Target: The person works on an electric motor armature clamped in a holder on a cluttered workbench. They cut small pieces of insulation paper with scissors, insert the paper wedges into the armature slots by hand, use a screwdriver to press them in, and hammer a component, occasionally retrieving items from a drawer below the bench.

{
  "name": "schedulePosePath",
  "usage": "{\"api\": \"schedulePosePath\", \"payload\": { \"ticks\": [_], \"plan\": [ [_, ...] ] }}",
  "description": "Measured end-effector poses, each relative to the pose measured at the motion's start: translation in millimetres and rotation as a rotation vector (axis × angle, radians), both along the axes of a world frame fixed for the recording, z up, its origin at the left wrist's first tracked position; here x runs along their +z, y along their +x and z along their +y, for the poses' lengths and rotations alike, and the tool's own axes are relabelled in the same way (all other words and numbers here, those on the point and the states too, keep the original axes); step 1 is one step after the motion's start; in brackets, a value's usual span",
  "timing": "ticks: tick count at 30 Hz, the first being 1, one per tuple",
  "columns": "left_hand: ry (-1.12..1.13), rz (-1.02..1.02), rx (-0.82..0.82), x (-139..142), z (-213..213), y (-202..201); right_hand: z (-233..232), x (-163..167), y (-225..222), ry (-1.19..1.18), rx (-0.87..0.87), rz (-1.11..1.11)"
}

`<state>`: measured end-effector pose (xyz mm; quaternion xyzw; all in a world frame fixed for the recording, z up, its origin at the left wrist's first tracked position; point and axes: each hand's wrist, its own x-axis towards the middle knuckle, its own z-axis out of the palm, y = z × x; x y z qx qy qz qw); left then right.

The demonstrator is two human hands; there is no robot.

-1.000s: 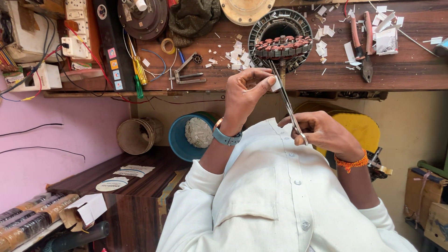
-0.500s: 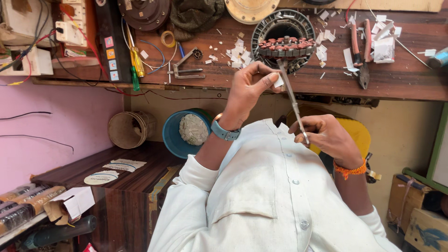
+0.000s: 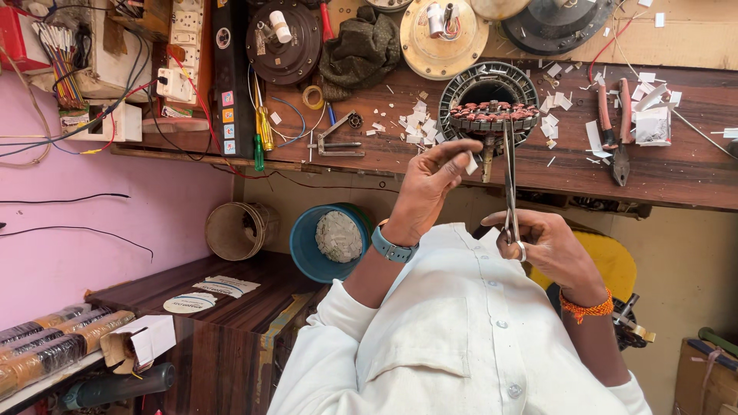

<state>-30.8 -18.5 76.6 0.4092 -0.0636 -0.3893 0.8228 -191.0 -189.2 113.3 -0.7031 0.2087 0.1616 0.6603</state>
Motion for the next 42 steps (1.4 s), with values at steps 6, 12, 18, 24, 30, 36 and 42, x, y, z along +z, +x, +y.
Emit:
{"api": "schedulePosePath", "payload": {
  "ticks": [6,12,18,24,30,36,42],
  "plan": [
    [0.075,-0.009,-0.084,1,5,5,-3,-5,1,0.188,0.048,0.019],
    [0.163,-0.121,-0.068,10,4,6,-2,-10,2,0.176,0.148,0.031],
    [0.297,-0.269,0.165,10,2,3,10,-7,4,0.153,0.156,0.065],
    [0.320,-0.213,0.194,15,2,0,18,4,13,0.057,0.165,0.028],
    [0.347,-0.245,0.233,22,2,1,19,16,20,-0.044,0.206,0.023],
    [0.401,-0.253,0.217,26,5,6,22,14,18,-0.053,0.133,0.052],
    [0.297,-0.224,0.192,16,4,6,15,-13,-3,-0.043,0.062,-0.047]
  ]
}}
